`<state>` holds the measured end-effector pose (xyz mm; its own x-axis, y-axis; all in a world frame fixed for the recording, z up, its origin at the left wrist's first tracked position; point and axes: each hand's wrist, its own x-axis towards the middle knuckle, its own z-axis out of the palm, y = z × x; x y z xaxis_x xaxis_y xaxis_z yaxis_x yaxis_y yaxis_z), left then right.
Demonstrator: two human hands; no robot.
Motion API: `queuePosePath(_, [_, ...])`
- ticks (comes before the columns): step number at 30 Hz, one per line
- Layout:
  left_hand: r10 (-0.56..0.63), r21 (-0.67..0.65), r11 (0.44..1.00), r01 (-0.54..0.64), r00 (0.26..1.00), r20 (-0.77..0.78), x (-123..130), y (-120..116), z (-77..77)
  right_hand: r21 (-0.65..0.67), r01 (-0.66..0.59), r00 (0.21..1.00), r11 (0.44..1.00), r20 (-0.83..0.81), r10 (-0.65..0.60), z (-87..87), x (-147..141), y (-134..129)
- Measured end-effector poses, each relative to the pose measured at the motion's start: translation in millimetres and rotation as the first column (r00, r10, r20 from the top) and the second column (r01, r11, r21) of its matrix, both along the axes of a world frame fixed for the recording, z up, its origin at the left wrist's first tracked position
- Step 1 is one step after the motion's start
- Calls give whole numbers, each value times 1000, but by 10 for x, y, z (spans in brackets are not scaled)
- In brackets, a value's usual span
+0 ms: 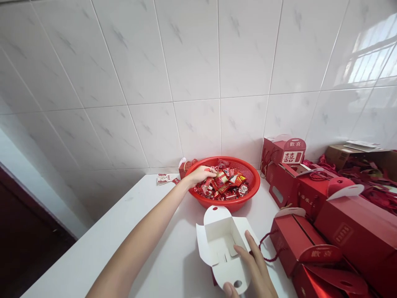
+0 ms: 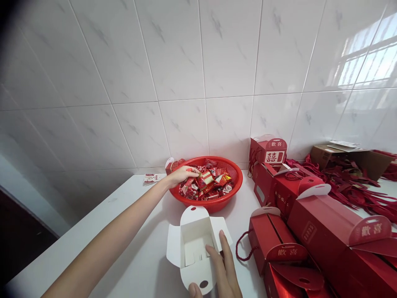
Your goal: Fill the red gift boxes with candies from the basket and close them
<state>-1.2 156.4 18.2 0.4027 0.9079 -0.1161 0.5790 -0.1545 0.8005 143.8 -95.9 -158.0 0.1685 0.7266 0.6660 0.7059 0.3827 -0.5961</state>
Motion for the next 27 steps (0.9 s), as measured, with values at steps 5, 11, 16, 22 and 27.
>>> queuePosePath(5, [-23, -49, 998, 32, 985, 171, -17, -163, 203, -18, -52, 998, 998, -37, 51, 61, -2, -26])
queuePosePath(11, [-176, -183, 961, 209, 968, 181, 58, -648, 393, -78, -79, 996, 994, -46, 75, 210, 15, -98])
queuePosePath(16, [-290, -268, 912, 309, 951, 108, 141, -1026, 398, -105, -120, 990, 987, -82, 112, 325, 29, -142])
queuePosePath(22, [-321, -341, 881, 329, 944, 80, 149, -1162, 325, -101, -126, 990, 987, -81, 118, 350, 56, -146])
queuePosePath(27, [-334, -345, 881, 323, 942, 28, 134, -1234, 320, -68, -144, 990, 987, -1, 144, 344, 110, -126])
